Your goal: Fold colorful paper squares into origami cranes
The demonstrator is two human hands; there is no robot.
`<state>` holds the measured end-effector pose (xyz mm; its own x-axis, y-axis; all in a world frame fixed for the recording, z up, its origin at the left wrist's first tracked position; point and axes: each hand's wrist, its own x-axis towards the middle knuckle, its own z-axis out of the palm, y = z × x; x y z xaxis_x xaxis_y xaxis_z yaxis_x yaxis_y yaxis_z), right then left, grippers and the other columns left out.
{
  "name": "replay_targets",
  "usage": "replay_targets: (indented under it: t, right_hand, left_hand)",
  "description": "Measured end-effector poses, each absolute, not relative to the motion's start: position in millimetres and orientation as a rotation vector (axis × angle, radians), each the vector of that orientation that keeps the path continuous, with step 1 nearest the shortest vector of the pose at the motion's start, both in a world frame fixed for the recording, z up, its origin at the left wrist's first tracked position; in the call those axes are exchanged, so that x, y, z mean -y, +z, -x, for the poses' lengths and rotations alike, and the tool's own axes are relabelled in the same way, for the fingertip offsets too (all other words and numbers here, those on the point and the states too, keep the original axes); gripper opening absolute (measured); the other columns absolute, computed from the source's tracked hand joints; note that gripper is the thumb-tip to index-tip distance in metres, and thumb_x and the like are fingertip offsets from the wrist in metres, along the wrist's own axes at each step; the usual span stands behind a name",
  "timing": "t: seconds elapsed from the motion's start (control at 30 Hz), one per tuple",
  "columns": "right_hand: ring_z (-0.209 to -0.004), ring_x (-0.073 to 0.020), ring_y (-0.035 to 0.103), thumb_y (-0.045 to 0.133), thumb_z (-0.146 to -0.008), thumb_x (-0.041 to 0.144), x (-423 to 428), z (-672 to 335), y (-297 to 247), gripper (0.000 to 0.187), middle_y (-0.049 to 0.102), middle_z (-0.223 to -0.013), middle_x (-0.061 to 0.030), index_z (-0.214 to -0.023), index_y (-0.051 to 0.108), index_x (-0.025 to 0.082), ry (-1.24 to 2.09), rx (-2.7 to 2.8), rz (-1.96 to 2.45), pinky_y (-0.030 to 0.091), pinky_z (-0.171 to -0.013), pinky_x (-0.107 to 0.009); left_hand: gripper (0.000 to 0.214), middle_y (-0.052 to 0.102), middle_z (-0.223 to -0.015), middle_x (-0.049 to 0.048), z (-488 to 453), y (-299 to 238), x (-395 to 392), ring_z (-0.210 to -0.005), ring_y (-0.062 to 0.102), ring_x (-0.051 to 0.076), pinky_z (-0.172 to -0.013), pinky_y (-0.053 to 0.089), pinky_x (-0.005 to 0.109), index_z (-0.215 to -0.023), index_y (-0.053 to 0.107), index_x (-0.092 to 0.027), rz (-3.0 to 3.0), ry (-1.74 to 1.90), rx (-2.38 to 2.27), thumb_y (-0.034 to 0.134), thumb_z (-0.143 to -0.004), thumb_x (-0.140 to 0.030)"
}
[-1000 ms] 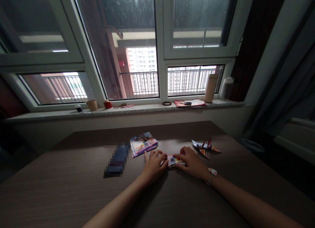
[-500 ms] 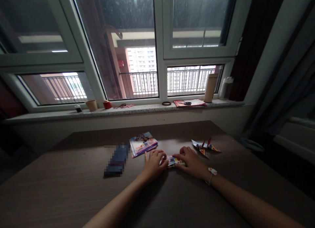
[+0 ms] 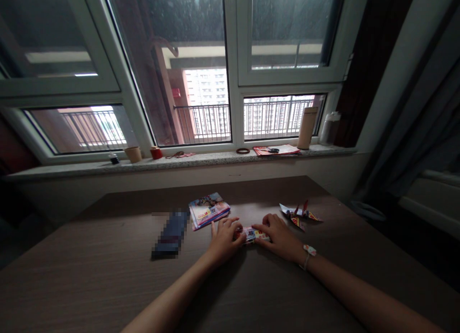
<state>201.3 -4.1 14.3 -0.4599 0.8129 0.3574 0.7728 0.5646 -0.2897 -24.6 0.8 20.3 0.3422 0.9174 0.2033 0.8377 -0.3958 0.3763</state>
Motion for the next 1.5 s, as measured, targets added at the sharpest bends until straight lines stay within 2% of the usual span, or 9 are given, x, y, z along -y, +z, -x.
replay_targets:
  t: [0.23, 0.47, 0.67, 1.0, 1.17, 1.5]
  right_hand:
    - [-0.102, -0.0249, 0.049, 0.052, -0.089, 0.055, 5.2, -200.5, 15.9, 0.046, 0.052, -0.107, -0.0084, -0.127, 0.057, 0.029, 0.098, 2.359, 1.281, 0.043, -0.090, -0.039]
    - [-0.101, -0.0240, 0.050, 0.057, -0.088, 0.050, 7.9, -198.9, 20.2, 0.035, 0.054, -0.107, -0.0074, -0.113, 0.061, 0.026, 0.107, 2.333, 1.272, 0.043, -0.090, -0.038]
    - [-0.101, -0.0240, 0.050, 0.056, -0.088, 0.050, 6.8, -200.1, 19.4, 0.034, 0.054, -0.107, -0.0078, -0.110, 0.063, 0.025, 0.135, 2.337, 1.251, 0.043, -0.089, -0.038]
    - [-0.101, -0.0248, 0.051, 0.055, -0.088, 0.051, 7.6, -200.0, 19.1, 0.035, 0.054, -0.108, -0.0087, -0.111, 0.062, 0.025, 0.115, 2.327, 1.254, 0.044, -0.088, -0.039]
    - [-0.101, -0.0248, 0.051, 0.055, -0.088, 0.051, 5.7, -200.7, 16.5, 0.036, 0.054, -0.109, -0.0086, -0.111, 0.062, 0.025, 0.105, 2.325, 1.243, 0.044, -0.089, -0.039]
    - [-0.101, -0.0245, 0.051, 0.056, -0.088, 0.049, 6.0, -200.4, 16.5, 0.035, 0.054, -0.108, -0.0082, -0.113, 0.061, 0.025, 0.103, 2.314, 1.241, 0.044, -0.089, -0.039]
  left_hand:
    - [0.031, 0.051, -0.139, 0.0040, 24.0, 20.3, -0.6, -0.131, 0.036, 0.031, -0.110, 0.006, 0.070, -0.110, 0.061, -0.028, -2.415, 0.550, -1.575, 0.060, -0.085, -0.046]
    - [0.029, 0.051, -0.140, 0.0041, 23.6, 21.3, 0.2, -0.131, 0.036, 0.031, -0.110, 0.006, 0.069, -0.109, 0.062, -0.027, -2.419, 0.542, -1.583, 0.058, -0.087, -0.046]
    - [0.028, 0.050, -0.141, 0.0029, 23.7, 21.0, -0.7, -0.132, 0.035, 0.031, -0.110, 0.006, 0.069, -0.111, 0.061, -0.028, -2.395, 0.541, -1.589, 0.058, -0.087, -0.043]
    - [0.022, 0.048, -0.143, -0.0019, 22.5, 17.7, -1.6, -0.134, 0.031, 0.033, -0.107, 0.007, 0.073, -0.106, 0.064, -0.032, -2.384, 0.583, -1.631, 0.061, -0.084, -0.031]
    - [0.017, 0.047, -0.145, -0.0043, 21.9, 22.3, 0.6, -0.136, 0.028, 0.035, -0.104, 0.003, 0.076, -0.101, 0.067, -0.034, -2.370, 0.621, -1.692, 0.063, -0.083, -0.032]
    - [0.016, 0.047, -0.145, -0.0036, 22.1, 24.0, 1.0, -0.135, 0.030, 0.036, -0.104, 0.003, 0.075, -0.099, 0.069, -0.035, -2.339, 0.621, -1.716, 0.064, -0.083, -0.034]
